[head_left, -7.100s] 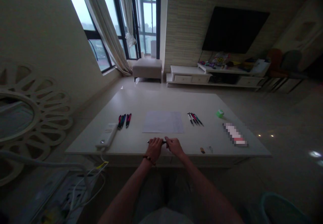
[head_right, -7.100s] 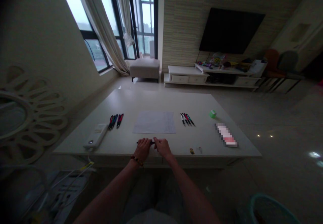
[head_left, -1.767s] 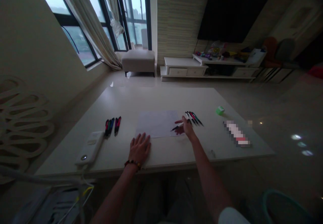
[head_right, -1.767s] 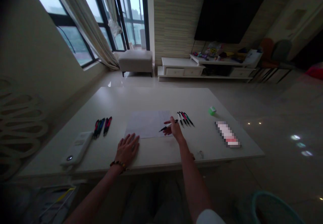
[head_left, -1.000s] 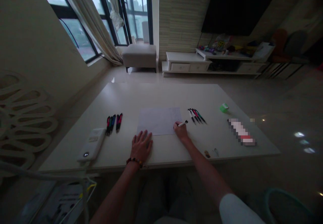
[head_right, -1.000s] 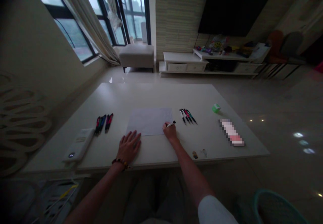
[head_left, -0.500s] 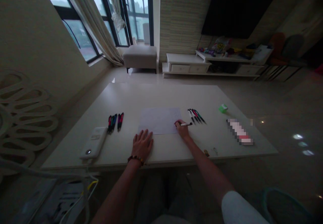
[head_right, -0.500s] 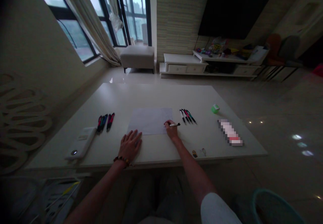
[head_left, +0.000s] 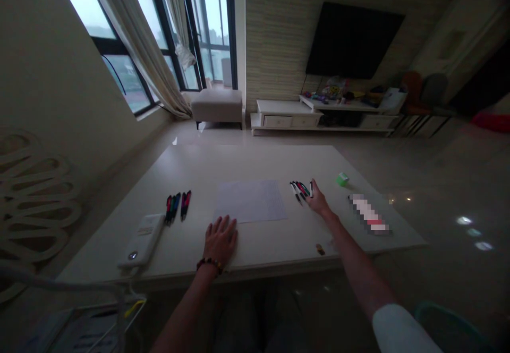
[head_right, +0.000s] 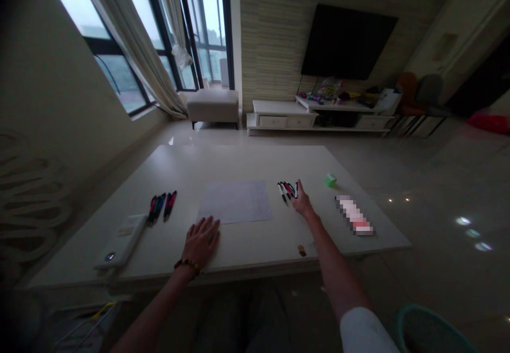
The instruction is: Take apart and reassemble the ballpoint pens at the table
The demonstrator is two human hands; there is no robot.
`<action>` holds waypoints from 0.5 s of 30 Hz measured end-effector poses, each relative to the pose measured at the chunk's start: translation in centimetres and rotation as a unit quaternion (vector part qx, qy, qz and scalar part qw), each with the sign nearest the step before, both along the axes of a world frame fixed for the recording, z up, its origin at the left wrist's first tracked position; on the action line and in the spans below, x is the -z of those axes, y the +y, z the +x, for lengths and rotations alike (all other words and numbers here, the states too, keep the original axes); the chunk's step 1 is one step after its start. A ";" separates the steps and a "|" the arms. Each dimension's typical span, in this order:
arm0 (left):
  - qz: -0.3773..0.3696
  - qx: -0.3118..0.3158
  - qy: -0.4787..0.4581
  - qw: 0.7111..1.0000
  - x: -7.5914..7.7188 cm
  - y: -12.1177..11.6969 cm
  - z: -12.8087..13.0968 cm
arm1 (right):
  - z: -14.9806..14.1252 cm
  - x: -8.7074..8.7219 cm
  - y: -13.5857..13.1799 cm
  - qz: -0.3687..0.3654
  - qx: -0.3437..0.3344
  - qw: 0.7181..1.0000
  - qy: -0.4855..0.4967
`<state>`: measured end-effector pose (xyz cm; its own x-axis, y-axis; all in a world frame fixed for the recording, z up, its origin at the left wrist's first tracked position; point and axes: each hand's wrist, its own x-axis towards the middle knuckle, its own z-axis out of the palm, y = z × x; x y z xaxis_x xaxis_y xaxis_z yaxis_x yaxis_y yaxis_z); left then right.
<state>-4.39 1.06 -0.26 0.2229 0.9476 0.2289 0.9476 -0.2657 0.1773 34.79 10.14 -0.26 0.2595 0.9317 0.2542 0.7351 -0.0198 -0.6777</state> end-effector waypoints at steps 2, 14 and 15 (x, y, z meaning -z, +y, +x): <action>0.001 -0.001 -0.002 1.000 0.0 0.0 0.0 | 1.6 0.1 0.9 -0.021 -0.017 0.999 -0.038; 0.002 0.003 -0.023 1.000 -0.2 -0.2 0.0 | 5.3 1.4 3.7 -0.094 -0.018 0.983 -0.157; 0.001 0.004 -0.027 1.000 -0.2 -0.2 -0.1 | 5.3 1.6 3.6 -0.086 -0.024 0.985 -0.150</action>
<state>-4.45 0.87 -0.09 0.2185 0.9454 0.2420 0.9345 -0.2741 0.2270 40.06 13.75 -1.82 0.1515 0.9768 0.1511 0.9047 -0.0754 -0.4194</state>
